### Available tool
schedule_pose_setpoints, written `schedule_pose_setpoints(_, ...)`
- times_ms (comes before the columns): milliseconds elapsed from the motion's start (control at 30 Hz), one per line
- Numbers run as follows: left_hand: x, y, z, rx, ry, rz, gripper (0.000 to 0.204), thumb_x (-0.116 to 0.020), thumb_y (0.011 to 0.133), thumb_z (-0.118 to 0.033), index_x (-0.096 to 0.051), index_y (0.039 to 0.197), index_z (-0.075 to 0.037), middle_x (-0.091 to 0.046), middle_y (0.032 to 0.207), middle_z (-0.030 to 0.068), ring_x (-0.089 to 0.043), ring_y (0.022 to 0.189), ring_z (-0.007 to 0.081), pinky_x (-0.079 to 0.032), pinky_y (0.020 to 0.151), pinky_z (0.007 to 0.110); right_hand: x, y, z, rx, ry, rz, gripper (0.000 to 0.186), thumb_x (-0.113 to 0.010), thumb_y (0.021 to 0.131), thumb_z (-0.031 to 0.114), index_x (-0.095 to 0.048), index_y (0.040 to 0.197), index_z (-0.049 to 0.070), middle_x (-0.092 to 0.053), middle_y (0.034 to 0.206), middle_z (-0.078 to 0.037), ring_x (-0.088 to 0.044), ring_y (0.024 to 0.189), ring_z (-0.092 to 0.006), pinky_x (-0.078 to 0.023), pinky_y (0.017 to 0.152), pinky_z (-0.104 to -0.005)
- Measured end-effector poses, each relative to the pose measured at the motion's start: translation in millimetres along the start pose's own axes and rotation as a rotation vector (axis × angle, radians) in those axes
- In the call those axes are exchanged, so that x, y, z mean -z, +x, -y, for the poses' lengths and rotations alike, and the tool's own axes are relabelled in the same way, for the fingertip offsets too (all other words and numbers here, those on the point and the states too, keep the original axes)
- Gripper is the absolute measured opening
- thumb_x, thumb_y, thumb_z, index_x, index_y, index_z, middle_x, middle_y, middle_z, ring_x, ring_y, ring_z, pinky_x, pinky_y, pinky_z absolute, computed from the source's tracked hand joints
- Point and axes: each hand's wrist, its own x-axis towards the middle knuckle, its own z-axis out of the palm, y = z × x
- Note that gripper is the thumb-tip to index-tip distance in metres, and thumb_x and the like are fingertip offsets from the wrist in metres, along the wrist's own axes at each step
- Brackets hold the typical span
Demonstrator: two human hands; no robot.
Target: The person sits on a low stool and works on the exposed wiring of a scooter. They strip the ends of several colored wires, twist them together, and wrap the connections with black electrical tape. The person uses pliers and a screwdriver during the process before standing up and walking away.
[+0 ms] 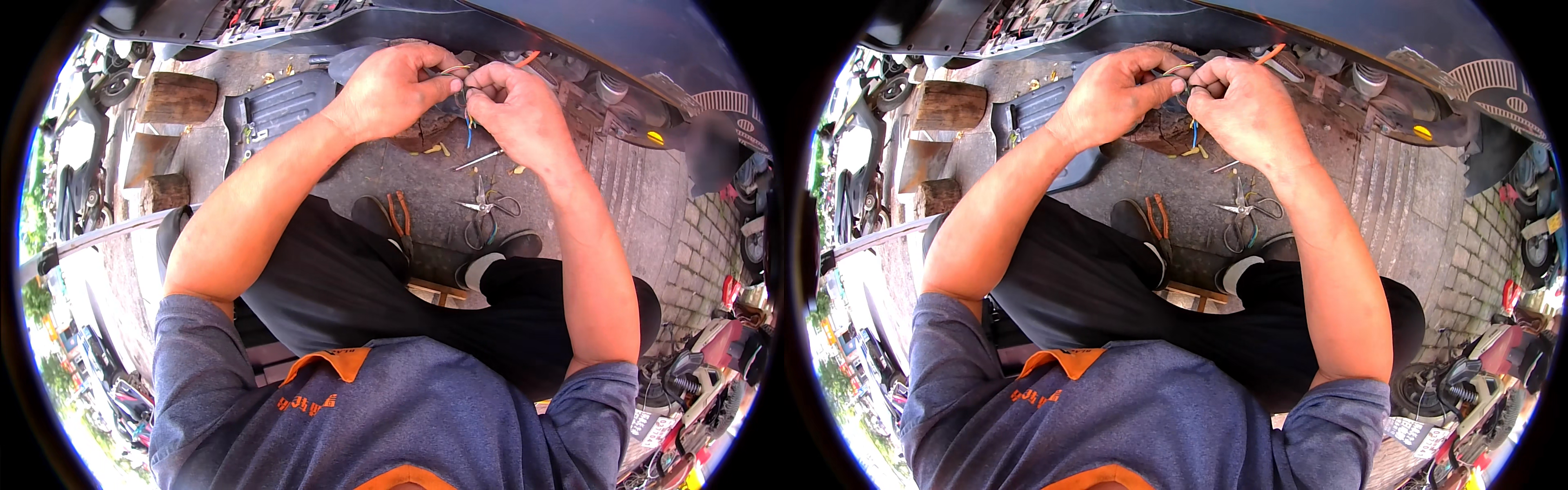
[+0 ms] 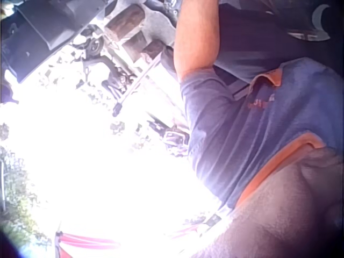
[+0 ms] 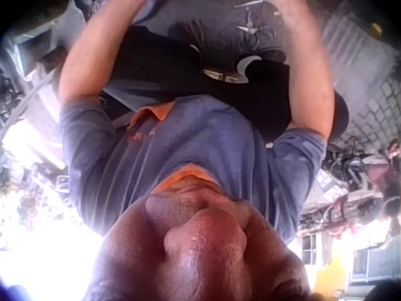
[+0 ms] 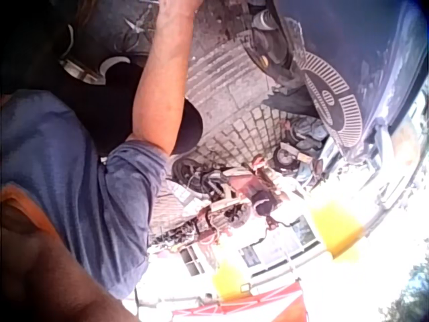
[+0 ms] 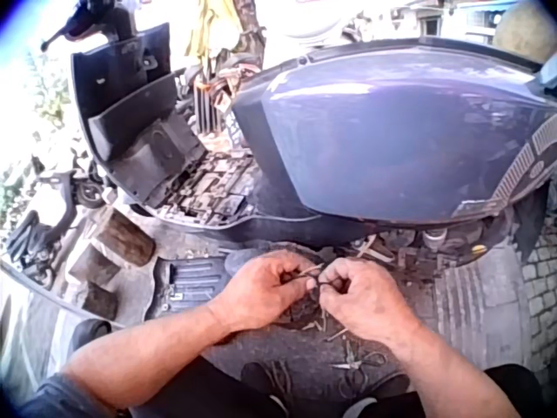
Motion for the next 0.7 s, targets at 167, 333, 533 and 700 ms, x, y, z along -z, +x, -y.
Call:
schedule_pose_setpoints(167, -1.3, 5.3, 12.2, 0.037, -0.038, 0.038, 0.024, -0.075, 0.105, -0.027, -0.075, 0.112, -0.005, -0.064, 0.082, -0.0045, -0.055, 0.074, 0.0049, -0.046, 0.066, 0.027, 0.9, -0.7, 0.1, 0.004, 0.007, -0.016, 0.02, -0.074, 0.09, 0.016, -0.077, 0.103, 0.001, -0.077, 0.085, -0.004, -0.068, 0.076, -0.013, -0.055, 0.072, -0.0321)
schedule_pose_setpoints(333, 0.5, 6.5, 6.2, 0.21, -0.259, 0.119, 0.024, -0.071, 0.106, -0.032, -0.074, 0.105, -0.008, -0.058, 0.08, -0.006, -0.052, 0.073, 0.0039, -0.043, 0.063, 0.025, 3.5, -8.2, 15.1, 0.059, -0.092, -0.072, 0.016, -0.075, 0.087, 0.015, -0.074, 0.096, 0.002, -0.073, 0.081, -0.006, -0.068, 0.074, -0.0155, -0.056, 0.073, -0.0341)
schedule_pose_setpoints(533, -1.7, 9.9, 11.4, 0.367, -0.608, 0.165, 0.021, -0.07, 0.104, -0.026, -0.076, 0.101, -0.006, -0.06, 0.082, -0.0042, -0.054, 0.074, 0.0055, -0.04, 0.06, 0.025, -5.2, -15.3, 31.1, 0.155, -0.284, -0.171, 0.014, -0.078, 0.086, 0.014, -0.074, 0.094, 0.004, -0.075, 0.087, -0.008, -0.073, 0.08, -0.0248, -0.059, 0.078, -0.0378)
schedule_pose_setpoints(700, -7.4, 10.5, 8.3, 0.485, -0.73, 0.101, 0.019, -0.073, 0.101, -0.02, -0.078, 0.104, -0.002, -0.064, 0.084, -0.0017, -0.055, 0.073, 0.0066, -0.039, 0.058, 0.025, -7.0, -18.7, 24.6, 0.172, -0.304, -0.195, 0.016, -0.082, 0.088, 0.018, -0.077, 0.098, 0.007, -0.075, 0.09, -0.007, -0.075, 0.085, -0.0263, -0.06, 0.08, -0.0395)
